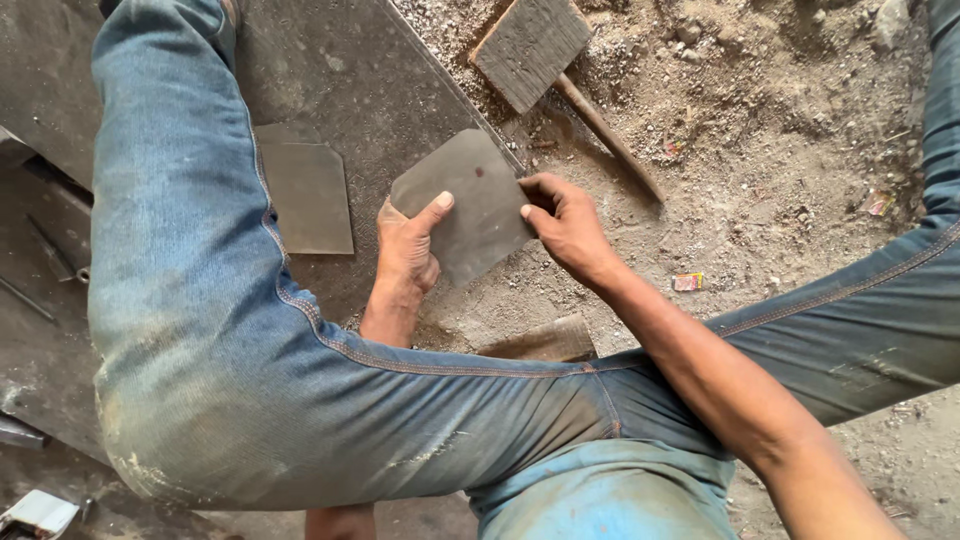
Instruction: The person sits on the ground beside a large stone slab and splits small square tiles from it. They hold a chisel against the slab, strike it with a wooden mallet to break off tile pieces, then turn and set the separated tiles aside, repeating the process.
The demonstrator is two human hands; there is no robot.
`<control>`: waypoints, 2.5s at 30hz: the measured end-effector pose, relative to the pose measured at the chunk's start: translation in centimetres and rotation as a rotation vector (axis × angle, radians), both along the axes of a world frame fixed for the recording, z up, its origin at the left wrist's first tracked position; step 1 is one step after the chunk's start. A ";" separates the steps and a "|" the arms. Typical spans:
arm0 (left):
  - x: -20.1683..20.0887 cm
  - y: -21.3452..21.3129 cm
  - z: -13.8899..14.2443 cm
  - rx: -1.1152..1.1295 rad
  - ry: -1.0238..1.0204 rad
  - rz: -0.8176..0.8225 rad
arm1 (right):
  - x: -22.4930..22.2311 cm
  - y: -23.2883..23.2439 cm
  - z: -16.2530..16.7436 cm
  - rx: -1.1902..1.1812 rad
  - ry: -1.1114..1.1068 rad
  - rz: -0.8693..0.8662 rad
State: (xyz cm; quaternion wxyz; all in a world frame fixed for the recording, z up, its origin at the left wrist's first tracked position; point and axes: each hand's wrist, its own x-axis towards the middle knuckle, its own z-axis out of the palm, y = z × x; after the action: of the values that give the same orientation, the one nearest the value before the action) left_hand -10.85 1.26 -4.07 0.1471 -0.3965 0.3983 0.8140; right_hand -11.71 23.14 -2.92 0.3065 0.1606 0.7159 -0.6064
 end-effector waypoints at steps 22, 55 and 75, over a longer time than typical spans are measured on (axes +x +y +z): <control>-1.4 -0.9 -2.3 -0.166 -0.110 -0.023 | -4.8 1.4 -1.8 -0.073 -0.241 0.055; -7.6 -6.7 -1.5 -1.283 0.094 -0.583 | -9.1 -1.3 -5.2 0.262 -0.032 0.230; -6.6 -5.4 -1.9 -1.465 0.109 -0.571 | -10.3 -1.0 -5.3 0.218 -0.141 0.263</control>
State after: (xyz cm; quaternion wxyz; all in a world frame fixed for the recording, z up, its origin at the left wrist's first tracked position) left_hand -17.49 -4.13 -6.00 0.0322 -0.2343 0.9264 0.2929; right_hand -21.98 22.14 -8.27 0.4133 0.1399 0.7691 -0.4670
